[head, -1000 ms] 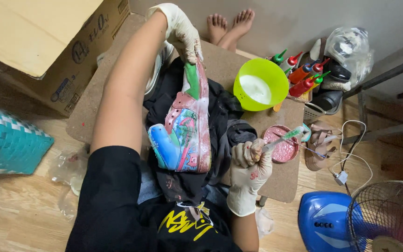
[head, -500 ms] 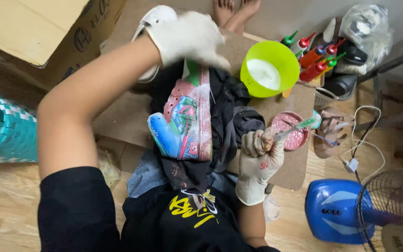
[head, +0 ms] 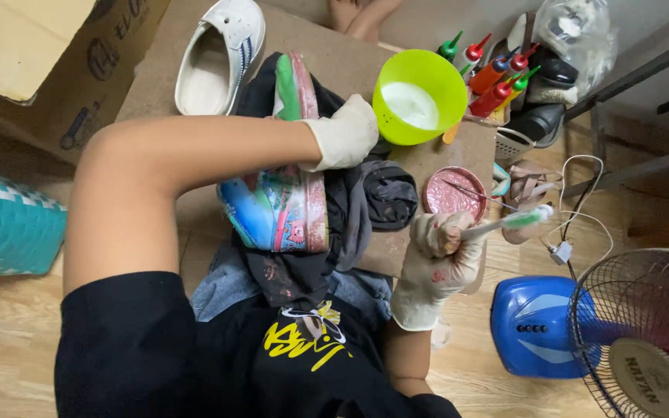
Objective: The person scrubs a colorful sneaker with a toothbrush and soapy water, focusing on the upper and sole. They repeatedly dip the brush into a yellow bowl of soapy water and scrub different sections of the shoe while sitting on the floor.
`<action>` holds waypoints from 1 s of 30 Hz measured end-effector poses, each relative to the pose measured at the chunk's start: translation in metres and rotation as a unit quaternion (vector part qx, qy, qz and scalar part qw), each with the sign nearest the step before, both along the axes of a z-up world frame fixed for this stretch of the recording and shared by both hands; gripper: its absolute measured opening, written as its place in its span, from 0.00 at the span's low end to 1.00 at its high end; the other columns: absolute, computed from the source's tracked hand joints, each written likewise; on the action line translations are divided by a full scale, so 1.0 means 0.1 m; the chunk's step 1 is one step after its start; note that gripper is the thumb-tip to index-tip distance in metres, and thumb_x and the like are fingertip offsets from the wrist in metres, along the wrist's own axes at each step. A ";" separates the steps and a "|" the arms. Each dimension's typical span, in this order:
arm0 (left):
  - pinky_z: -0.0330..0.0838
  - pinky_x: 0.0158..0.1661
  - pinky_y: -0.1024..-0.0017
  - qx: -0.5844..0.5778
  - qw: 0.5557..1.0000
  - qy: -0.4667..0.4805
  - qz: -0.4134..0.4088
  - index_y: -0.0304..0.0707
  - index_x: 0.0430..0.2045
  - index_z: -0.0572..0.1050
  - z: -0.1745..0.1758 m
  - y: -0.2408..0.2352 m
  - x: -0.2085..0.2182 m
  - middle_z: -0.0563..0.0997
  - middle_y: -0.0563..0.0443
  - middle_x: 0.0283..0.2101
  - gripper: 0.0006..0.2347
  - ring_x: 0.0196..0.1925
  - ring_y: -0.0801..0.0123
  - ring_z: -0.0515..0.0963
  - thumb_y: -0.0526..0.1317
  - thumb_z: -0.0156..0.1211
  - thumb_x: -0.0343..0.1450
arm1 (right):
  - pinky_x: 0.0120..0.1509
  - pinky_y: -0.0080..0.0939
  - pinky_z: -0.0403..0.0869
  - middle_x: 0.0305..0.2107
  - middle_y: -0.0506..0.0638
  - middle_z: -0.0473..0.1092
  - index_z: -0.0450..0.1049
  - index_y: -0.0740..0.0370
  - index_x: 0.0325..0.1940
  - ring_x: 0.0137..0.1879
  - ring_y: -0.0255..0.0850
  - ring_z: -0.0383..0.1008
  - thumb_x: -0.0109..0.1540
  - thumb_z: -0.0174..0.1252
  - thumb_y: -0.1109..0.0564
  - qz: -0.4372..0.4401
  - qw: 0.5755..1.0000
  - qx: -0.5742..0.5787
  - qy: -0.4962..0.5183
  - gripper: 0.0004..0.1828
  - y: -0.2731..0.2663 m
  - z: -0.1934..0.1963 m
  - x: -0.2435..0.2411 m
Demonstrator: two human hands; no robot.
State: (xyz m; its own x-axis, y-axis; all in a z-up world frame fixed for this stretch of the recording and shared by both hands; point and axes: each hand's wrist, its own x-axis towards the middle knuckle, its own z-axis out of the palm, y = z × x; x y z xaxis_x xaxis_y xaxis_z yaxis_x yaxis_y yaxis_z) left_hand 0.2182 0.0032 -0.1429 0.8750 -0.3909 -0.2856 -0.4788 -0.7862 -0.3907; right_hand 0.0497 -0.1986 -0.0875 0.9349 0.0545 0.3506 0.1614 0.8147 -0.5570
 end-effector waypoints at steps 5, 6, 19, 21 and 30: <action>0.68 0.30 0.58 -0.097 0.986 -0.104 -0.089 0.48 0.25 0.85 -0.08 0.10 -0.04 0.84 0.49 0.29 0.07 0.31 0.57 0.83 0.42 0.58 0.65 | 0.31 0.36 0.48 0.17 0.38 0.50 0.59 0.53 0.26 0.23 0.30 0.44 0.76 0.43 0.44 0.022 0.999 -0.029 -0.001 0.25 -0.02 -0.06 0.01; 0.68 0.30 0.58 -0.096 0.986 -0.103 -0.090 0.48 0.25 0.85 -0.13 0.11 -0.01 0.84 0.49 0.29 0.07 0.31 0.57 0.83 0.42 0.58 0.65 | 0.31 0.36 0.48 0.17 0.38 0.50 0.59 0.53 0.26 0.23 0.30 0.44 0.76 0.43 0.44 0.021 0.999 -0.029 -0.001 0.25 -0.02 -0.05 0.01; 0.73 0.42 0.52 -0.280 0.949 0.072 -0.124 0.35 0.44 0.76 0.77 0.40 -0.43 0.82 0.34 0.38 0.12 0.41 0.42 0.81 0.37 0.50 0.70 | 0.28 0.35 0.49 0.19 0.41 0.58 0.67 0.56 0.30 0.23 0.31 0.51 0.74 0.50 0.45 -0.106 0.930 -0.324 0.136 0.21 -0.21 -0.12 0.50; 0.72 0.46 0.52 -0.299 0.937 0.145 -0.112 0.36 0.51 0.73 1.01 0.46 -0.47 0.81 0.33 0.43 0.15 0.45 0.42 0.80 0.36 0.48 0.71 | 0.28 0.36 0.49 0.20 0.41 0.59 0.69 0.57 0.32 0.24 0.31 0.52 0.74 0.52 0.46 -0.141 0.889 -0.403 0.167 0.20 -0.28 -0.04 0.80; 0.69 0.55 0.60 -0.406 0.850 -0.051 -0.332 0.34 0.33 0.82 1.48 1.04 -0.51 0.80 0.42 0.51 0.10 0.55 0.49 0.77 0.44 0.67 0.71 | 0.47 0.55 0.76 0.38 0.62 0.78 0.83 0.59 0.43 0.45 0.58 0.79 0.68 0.54 0.37 -0.117 0.252 -0.951 -0.136 0.25 0.42 0.62 2.44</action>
State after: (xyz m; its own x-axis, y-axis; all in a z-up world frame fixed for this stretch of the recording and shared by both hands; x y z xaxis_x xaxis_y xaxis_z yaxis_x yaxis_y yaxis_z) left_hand 0.1669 0.1071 0.0054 0.3887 -0.8402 0.3780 -0.9184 -0.3862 0.0860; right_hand 0.2936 -0.1565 -0.0260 0.9464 0.3195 -0.0482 0.3230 -0.9338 0.1539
